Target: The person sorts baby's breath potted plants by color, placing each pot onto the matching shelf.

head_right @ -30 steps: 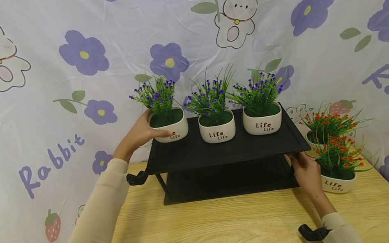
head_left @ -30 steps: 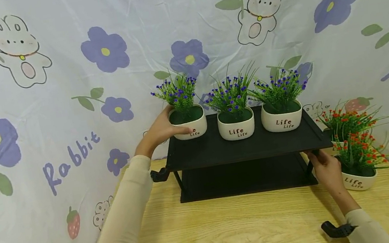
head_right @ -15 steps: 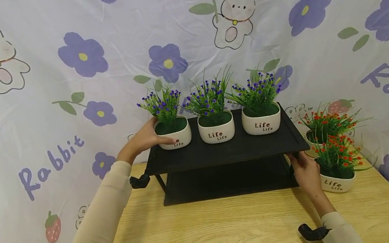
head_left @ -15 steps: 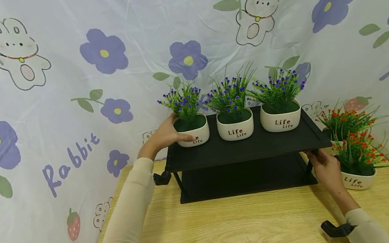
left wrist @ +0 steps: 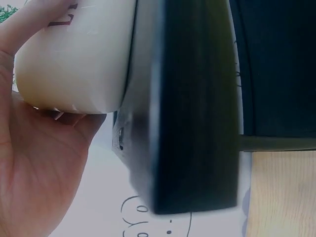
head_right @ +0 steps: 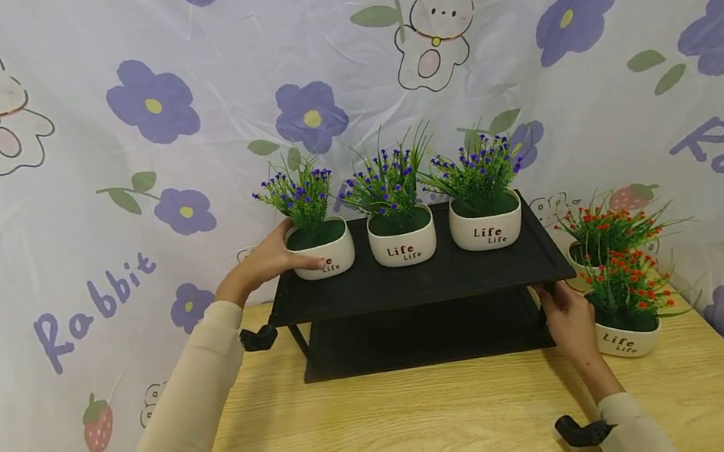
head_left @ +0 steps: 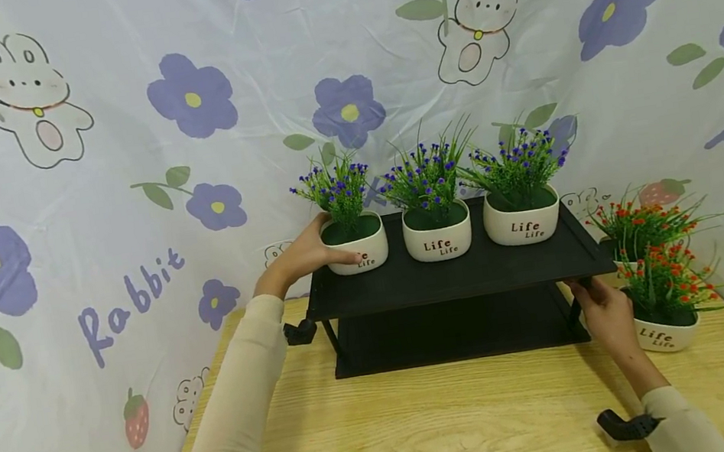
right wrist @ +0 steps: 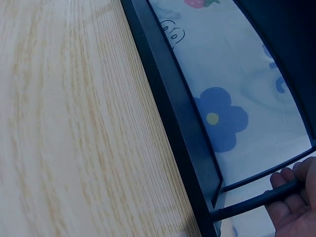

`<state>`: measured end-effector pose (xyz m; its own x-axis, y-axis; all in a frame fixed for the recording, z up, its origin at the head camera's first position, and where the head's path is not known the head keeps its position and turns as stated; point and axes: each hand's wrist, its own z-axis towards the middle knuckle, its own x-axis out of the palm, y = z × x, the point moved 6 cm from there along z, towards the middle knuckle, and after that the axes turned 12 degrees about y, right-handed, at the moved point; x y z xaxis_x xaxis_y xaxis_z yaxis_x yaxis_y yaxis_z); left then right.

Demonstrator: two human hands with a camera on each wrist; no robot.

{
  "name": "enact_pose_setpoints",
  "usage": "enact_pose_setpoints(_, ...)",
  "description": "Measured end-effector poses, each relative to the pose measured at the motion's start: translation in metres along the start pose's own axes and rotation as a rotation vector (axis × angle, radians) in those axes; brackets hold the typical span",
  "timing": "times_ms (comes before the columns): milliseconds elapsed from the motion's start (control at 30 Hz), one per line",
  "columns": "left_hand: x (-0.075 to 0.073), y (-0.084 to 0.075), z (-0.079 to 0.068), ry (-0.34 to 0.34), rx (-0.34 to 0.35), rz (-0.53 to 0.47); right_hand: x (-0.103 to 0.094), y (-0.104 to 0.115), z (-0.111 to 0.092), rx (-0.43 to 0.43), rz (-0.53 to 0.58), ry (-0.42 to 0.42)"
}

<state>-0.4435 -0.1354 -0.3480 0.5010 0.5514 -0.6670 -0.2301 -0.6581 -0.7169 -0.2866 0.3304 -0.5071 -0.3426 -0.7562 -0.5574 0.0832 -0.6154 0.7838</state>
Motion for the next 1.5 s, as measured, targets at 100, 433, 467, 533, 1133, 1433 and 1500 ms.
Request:
enact_pose_setpoints(100, -0.001, 0.001, 0.0, 0.001, -0.005, 0.003, 0.001, 0.0, 0.0, 0.002, -0.003, 0.003)
enact_pose_setpoints(433, -0.009, -0.001, -0.016, 0.027, 0.109, -0.067, 0.002, -0.001, 0.001, 0.025, -0.015, 0.003)
enact_pose_setpoints(467, -0.011, 0.0, -0.018, 0.026, 0.116, -0.072, 0.002, -0.001, 0.001, 0.024, -0.016, 0.001)
enact_pose_setpoints(533, -0.014, 0.002, -0.022, 0.021, 0.123, -0.083, 0.001, -0.001, 0.001, 0.019, -0.013, -0.002)
enact_pose_setpoints(1133, -0.023, 0.018, -0.092, -0.262, 0.341, -0.271, 0.0, -0.001, -0.001, 0.035, 0.002, -0.006)
enact_pose_setpoints(1433, -0.007, 0.05, -0.113, -0.444, 0.425, -0.368, 0.001, 0.002, -0.001, 0.035, 0.018, -0.013)
enact_pose_setpoints(1500, -0.002, 0.057, -0.115, -0.466, 0.428, -0.382, 0.001, 0.002, -0.001, 0.031, 0.025, -0.016)
